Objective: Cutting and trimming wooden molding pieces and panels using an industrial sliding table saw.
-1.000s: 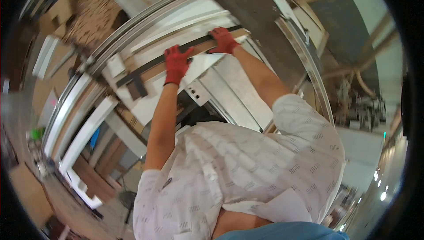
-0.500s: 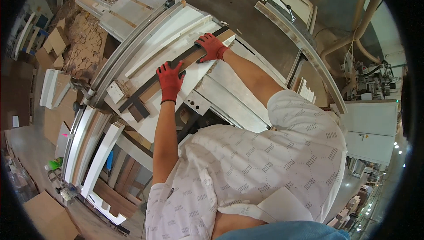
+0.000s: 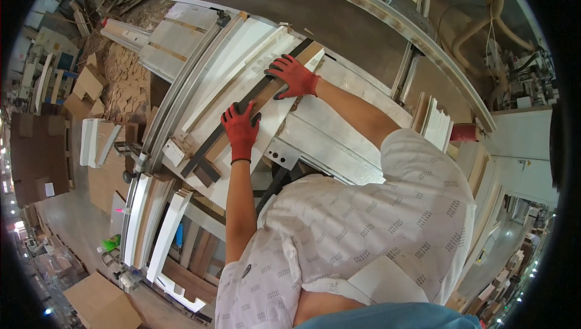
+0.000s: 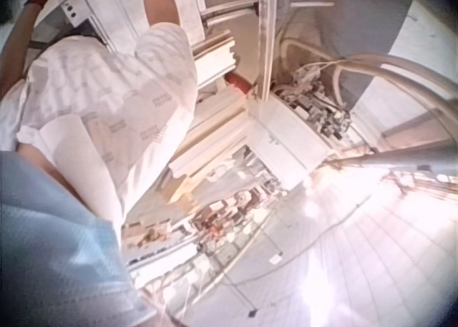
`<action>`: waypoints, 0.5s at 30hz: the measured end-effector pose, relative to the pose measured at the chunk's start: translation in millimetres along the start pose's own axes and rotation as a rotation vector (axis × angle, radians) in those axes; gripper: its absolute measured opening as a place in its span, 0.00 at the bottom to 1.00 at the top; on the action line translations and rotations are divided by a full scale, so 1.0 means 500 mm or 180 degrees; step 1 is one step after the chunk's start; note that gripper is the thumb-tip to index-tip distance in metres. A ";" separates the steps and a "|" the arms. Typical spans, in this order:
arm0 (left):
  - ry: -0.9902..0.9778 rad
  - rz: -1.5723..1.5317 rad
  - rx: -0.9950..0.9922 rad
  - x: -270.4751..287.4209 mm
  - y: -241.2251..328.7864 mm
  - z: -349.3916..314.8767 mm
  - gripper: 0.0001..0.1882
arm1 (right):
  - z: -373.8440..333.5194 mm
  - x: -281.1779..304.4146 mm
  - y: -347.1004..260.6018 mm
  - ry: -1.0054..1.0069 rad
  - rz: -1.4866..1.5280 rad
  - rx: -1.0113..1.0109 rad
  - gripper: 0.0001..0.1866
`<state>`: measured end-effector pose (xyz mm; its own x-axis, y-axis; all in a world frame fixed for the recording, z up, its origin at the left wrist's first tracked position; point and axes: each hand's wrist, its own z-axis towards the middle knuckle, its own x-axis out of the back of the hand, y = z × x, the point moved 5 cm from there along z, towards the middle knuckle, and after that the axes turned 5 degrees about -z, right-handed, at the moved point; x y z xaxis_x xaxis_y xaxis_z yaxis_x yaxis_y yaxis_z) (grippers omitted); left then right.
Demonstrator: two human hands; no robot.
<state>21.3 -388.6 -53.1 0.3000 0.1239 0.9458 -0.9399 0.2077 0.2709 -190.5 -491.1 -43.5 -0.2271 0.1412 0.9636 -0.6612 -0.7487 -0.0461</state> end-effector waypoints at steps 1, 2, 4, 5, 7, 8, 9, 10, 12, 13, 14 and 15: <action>-0.0091 -0.0034 0.0042 -0.003 -0.003 -0.004 0.34 | -0.013 0.007 0.005 0.0193 0.0125 -0.0218 0.44; -0.0164 -0.0067 0.0061 -0.003 -0.002 -0.005 0.35 | -0.030 0.014 0.019 0.0402 0.0228 -0.0449 0.43; -0.0080 -0.0054 -0.0003 0.002 -0.001 -0.014 0.35 | -0.067 0.012 0.079 0.0669 0.0144 -0.1350 0.41; 0.0022 -0.0059 -0.0072 0.007 0.001 -0.019 0.36 | -0.094 0.011 0.127 0.0918 0.0029 -0.2246 0.40; 0.0228 -0.0265 0.0075 0.018 0.026 -0.033 0.37 | -0.127 -0.006 0.212 0.0852 -0.0404 -0.3087 0.38; 0.0460 -0.0495 0.0190 0.027 0.048 -0.040 0.37 | -0.144 -0.038 0.266 0.0472 0.0104 -0.3274 0.37; 0.0757 -0.1074 0.0337 0.035 0.067 -0.047 0.38 | -0.162 -0.071 0.305 0.0078 0.0619 -0.3434 0.36; 0.1022 -0.2341 0.0945 0.008 0.049 -0.068 0.35 | -0.151 -0.070 0.317 0.0027 0.0671 -0.3354 0.36; 0.1247 -0.5150 0.2667 -0.047 0.045 -0.106 0.32 | -0.140 -0.073 0.329 -0.0422 0.0872 -0.3110 0.34; 0.1299 -0.5123 0.2733 -0.045 0.039 -0.106 0.32 | -0.150 -0.066 0.344 -0.0358 0.0868 -0.3152 0.32; 0.1171 -0.5745 0.3414 -0.065 0.034 -0.110 0.32 | -0.159 -0.058 0.359 -0.0290 0.0859 -0.3179 0.30; 0.1063 -0.6361 0.4092 -0.083 0.032 -0.114 0.32 | -0.158 -0.046 0.358 -0.0271 0.0897 -0.3123 0.29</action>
<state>3.4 -334.9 -98.1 0.4773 0.7237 -0.4985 0.8428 -0.2163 0.4929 -359.9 -577.2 -94.5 -0.4387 -0.0329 0.8980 -0.8940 0.1177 -0.4324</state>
